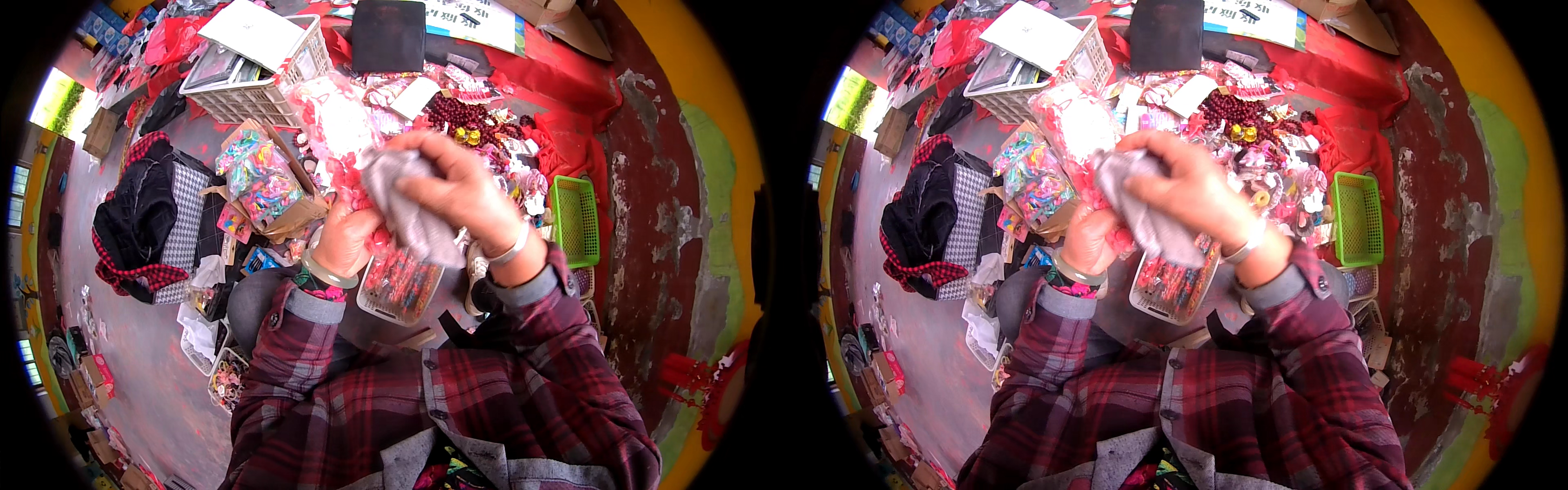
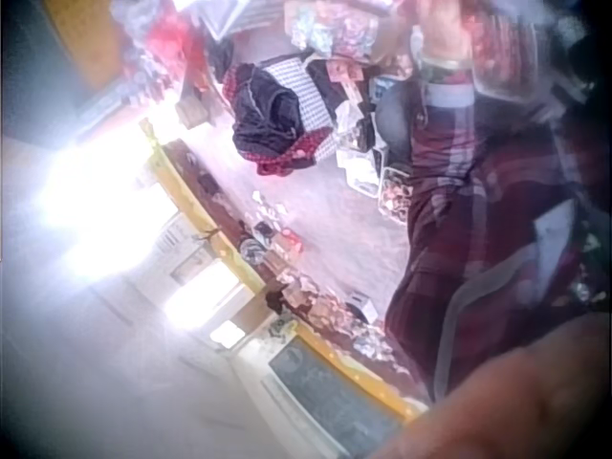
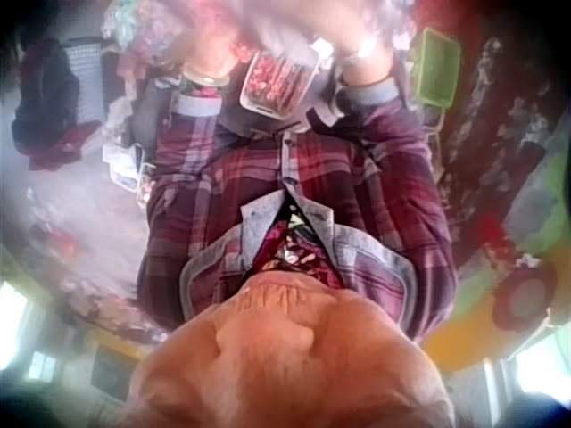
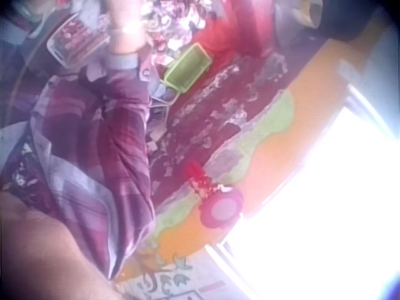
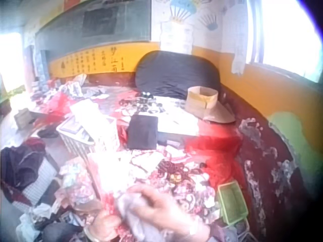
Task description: The person sits on the floor and wipes a clear plastic container filled with colorful candies using a grey cloth. They then pick up a plastic bag containing red items, wipe the exterior of the bag with the cloth, and continue to clean the items.
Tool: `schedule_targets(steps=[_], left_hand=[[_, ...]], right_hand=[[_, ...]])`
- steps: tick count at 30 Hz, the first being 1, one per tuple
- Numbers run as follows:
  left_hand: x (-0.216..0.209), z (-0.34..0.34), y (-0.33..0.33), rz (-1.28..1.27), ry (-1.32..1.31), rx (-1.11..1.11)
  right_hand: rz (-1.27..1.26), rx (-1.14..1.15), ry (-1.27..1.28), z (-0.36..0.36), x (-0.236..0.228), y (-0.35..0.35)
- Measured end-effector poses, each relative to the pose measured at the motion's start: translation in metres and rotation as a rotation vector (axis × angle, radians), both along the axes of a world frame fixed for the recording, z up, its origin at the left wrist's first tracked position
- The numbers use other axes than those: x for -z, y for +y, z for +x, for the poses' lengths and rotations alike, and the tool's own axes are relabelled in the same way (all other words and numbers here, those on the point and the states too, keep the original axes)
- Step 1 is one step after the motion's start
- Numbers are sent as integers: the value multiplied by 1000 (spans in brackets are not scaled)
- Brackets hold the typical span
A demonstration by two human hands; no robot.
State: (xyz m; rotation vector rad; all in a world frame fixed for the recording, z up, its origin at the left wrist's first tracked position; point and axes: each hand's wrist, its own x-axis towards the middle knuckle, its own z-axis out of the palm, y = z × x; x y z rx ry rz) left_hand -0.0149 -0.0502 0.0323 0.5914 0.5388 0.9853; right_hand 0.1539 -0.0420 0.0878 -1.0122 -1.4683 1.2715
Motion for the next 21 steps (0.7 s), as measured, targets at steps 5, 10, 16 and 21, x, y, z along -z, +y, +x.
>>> schedule_targets(steps=[5,10,16,21], left_hand=[[11,-6,-4,120,123,73],[13,1,-9,182,170,81],[20,-4,-7,265,284,207],[8,6,-11,171,243,84]], right_hand=[[541,337,-329,-35,37,-7],[702,498,-666,-32,28,-8],[704,590,-753,-24,31,-2],[673,587,-764,-23,33,0]])
